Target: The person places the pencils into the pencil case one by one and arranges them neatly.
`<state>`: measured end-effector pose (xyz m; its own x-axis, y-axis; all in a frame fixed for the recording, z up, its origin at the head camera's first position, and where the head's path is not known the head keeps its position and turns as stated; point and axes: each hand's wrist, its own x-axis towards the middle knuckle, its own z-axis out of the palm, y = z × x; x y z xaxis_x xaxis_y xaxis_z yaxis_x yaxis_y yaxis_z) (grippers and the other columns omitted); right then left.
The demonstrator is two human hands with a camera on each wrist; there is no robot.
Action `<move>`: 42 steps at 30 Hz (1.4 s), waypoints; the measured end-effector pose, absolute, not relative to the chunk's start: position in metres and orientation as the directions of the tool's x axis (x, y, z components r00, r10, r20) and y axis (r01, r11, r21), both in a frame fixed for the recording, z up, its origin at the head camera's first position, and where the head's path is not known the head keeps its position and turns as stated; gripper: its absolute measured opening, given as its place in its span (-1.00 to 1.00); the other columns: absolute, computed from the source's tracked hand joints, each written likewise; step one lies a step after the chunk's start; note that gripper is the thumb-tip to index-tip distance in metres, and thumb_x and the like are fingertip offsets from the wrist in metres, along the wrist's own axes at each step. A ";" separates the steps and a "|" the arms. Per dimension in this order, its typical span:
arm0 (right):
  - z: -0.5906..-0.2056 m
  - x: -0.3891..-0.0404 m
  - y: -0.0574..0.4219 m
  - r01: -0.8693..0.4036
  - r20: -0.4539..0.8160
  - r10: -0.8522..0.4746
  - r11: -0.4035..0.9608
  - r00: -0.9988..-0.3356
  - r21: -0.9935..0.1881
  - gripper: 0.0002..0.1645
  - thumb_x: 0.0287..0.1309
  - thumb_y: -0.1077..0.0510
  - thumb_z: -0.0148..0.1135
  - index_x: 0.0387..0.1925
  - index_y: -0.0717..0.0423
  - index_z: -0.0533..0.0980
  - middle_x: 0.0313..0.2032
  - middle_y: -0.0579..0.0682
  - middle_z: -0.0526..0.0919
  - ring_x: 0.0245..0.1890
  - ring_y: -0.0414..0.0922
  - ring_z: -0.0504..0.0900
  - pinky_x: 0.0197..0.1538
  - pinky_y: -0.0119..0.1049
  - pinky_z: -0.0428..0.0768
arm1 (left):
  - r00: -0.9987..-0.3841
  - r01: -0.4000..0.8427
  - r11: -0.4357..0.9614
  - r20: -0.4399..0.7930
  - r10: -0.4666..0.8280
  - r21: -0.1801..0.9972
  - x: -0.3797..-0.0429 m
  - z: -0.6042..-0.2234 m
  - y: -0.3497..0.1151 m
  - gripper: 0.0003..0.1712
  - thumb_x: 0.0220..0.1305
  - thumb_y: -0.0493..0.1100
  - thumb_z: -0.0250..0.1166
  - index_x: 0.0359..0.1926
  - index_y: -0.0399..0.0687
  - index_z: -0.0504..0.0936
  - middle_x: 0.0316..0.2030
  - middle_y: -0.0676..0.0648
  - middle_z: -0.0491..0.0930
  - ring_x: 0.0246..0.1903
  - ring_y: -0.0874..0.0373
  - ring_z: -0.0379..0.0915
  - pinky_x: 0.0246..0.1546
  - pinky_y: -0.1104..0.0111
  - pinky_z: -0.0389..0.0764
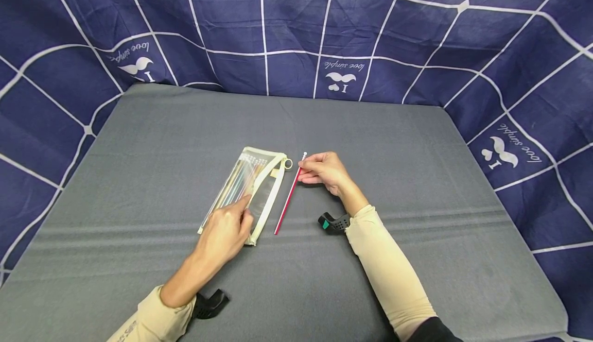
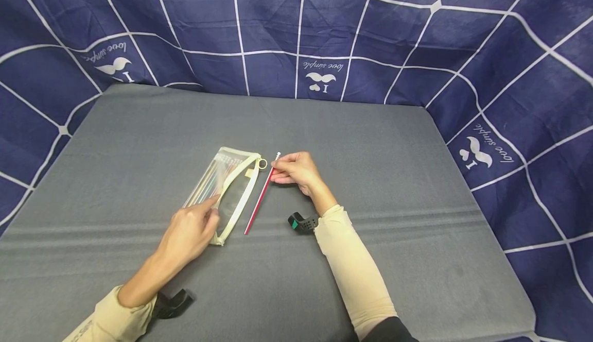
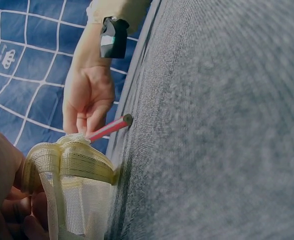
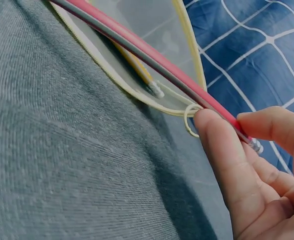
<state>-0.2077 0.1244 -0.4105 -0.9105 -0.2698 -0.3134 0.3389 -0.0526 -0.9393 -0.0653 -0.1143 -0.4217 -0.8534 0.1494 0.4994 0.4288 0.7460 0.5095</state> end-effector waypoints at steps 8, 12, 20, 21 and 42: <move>-0.411 -0.207 0.122 0.324 -0.281 -0.236 -0.166 -0.930 -0.931 -0.94 0.19 0.47 0.16 -0.33 0.34 0.53 -0.58 0.08 0.66 -0.58 -0.12 0.72 -0.42 -0.35 0.66 | -0.853 0.430 0.742 0.500 0.148 0.514 -0.065 -0.421 -0.114 -0.62 0.10 -0.39 0.16 -0.04 -0.46 0.64 -0.32 -0.33 0.69 -0.38 -0.24 0.67 -0.41 -0.03 0.59; -0.412 -0.206 0.118 0.323 -0.275 -0.238 -0.192 -0.931 -0.927 -0.95 0.18 0.46 0.18 -0.30 0.38 0.53 -0.57 0.10 0.67 -0.57 -0.10 0.72 -0.40 -0.32 0.66 | -0.855 0.427 0.744 0.498 0.146 0.515 -0.065 -0.422 -0.115 -0.61 0.09 -0.39 0.16 -0.04 -0.45 0.65 -0.31 -0.33 0.70 -0.37 -0.24 0.67 -0.40 -0.02 0.59; -0.414 -0.205 0.114 0.310 -0.263 -0.217 -0.225 -0.940 -0.924 -0.96 0.16 0.44 0.21 -0.32 0.37 0.51 -0.57 0.11 0.67 -0.57 -0.09 0.72 -0.39 -0.31 0.67 | -0.854 0.429 0.740 0.500 0.145 0.518 -0.065 -0.422 -0.114 -0.61 0.09 -0.40 0.15 -0.04 -0.43 0.65 -0.30 -0.31 0.70 -0.36 -0.22 0.67 -0.39 -0.02 0.59; -0.414 -0.205 0.114 0.311 -0.263 -0.214 -0.232 -0.941 -0.922 -0.96 0.16 0.44 0.22 -0.32 0.38 0.51 -0.57 0.12 0.67 -0.57 -0.09 0.72 -0.39 -0.31 0.67 | -0.853 0.430 0.740 0.501 0.146 0.518 -0.065 -0.422 -0.114 -0.61 0.09 -0.40 0.15 -0.04 -0.43 0.65 -0.31 -0.31 0.70 -0.37 -0.22 0.67 -0.40 -0.01 0.59; -0.426 -0.184 0.072 0.391 -0.299 -0.344 -0.241 -0.890 -0.888 -0.91 0.23 0.48 0.13 -0.26 0.45 0.55 -0.53 0.15 0.69 -0.51 -0.06 0.74 -0.34 -0.31 0.67 | -0.852 0.436 0.737 0.500 0.154 0.517 -0.065 -0.420 -0.116 -0.61 0.08 -0.40 0.16 -0.04 -0.45 0.64 -0.36 -0.32 0.69 -0.44 -0.22 0.65 -0.45 -0.01 0.57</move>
